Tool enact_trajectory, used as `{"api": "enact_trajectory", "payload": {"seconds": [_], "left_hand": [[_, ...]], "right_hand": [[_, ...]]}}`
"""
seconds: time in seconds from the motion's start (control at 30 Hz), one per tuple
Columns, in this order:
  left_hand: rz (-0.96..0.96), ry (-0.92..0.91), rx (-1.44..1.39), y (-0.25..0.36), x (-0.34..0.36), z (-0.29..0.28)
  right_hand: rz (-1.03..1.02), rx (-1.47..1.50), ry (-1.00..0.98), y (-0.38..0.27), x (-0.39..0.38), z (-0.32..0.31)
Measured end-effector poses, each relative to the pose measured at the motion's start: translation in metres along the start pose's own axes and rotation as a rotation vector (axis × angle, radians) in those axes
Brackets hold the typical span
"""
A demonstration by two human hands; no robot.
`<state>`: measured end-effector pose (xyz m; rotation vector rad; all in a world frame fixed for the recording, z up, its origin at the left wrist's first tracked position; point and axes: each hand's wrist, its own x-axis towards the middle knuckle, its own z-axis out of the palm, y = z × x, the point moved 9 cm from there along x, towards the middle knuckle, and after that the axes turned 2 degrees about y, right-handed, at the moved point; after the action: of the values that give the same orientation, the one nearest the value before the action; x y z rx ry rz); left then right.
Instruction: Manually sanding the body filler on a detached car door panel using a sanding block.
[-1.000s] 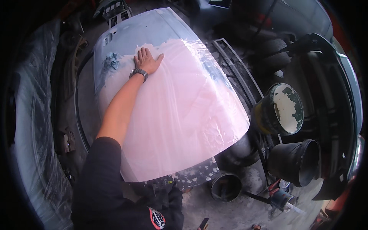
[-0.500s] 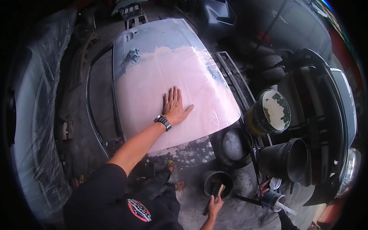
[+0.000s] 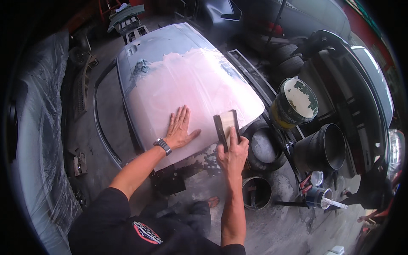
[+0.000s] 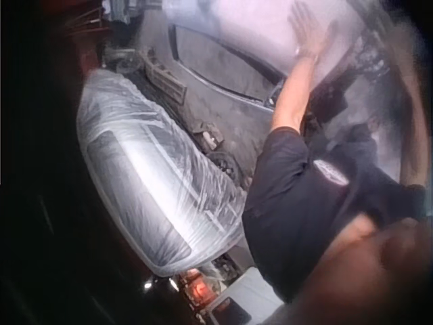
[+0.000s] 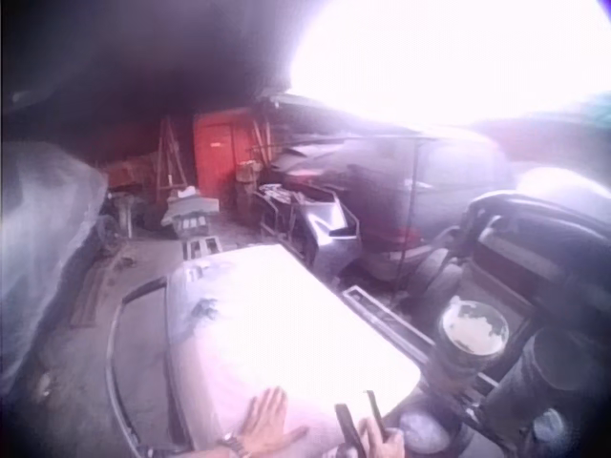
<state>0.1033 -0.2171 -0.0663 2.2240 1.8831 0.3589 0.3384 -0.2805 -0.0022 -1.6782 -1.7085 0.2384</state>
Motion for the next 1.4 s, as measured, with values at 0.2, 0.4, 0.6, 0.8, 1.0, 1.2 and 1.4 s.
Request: {"api": "enact_trajectory", "payload": {"seconds": [0.2, 0.4, 0.6, 0.8, 1.0, 1.2, 1.4], "left_hand": [[-0.066, 0.095, 0.055, -0.121, 0.061, -0.031], [0.144, 0.102, 0.006, -0.211, 0.111, -0.057], [0.296, 0.034, -0.031, -0.206, 0.141, -0.060], [0.282, 0.015, 0.013, -0.255, 0.191, -0.070], [0.263, 0.014, 0.019, -0.246, 0.187, -0.078], [0.281, 0.035, -0.023, -0.239, 0.189, -0.083], [0.298, 0.030, -0.046, -0.225, 0.192, -0.075]], "right_hand": [[0.043, -0.326, -0.175, -0.067, 0.048, 0.102], [0.227, -0.527, -0.146, -0.087, 0.070, 0.139], [0.235, -0.599, 0.028, -0.127, 0.064, 0.172], [0.022, -0.611, -0.145, -0.194, 0.041, 0.218], [0.411, -0.646, -0.107, -0.059, 0.193, 0.188], [0.447, -0.678, -0.029, -0.048, 0.213, 0.181], [0.421, -0.689, -0.011, -0.104, 0.150, 0.198]]}}
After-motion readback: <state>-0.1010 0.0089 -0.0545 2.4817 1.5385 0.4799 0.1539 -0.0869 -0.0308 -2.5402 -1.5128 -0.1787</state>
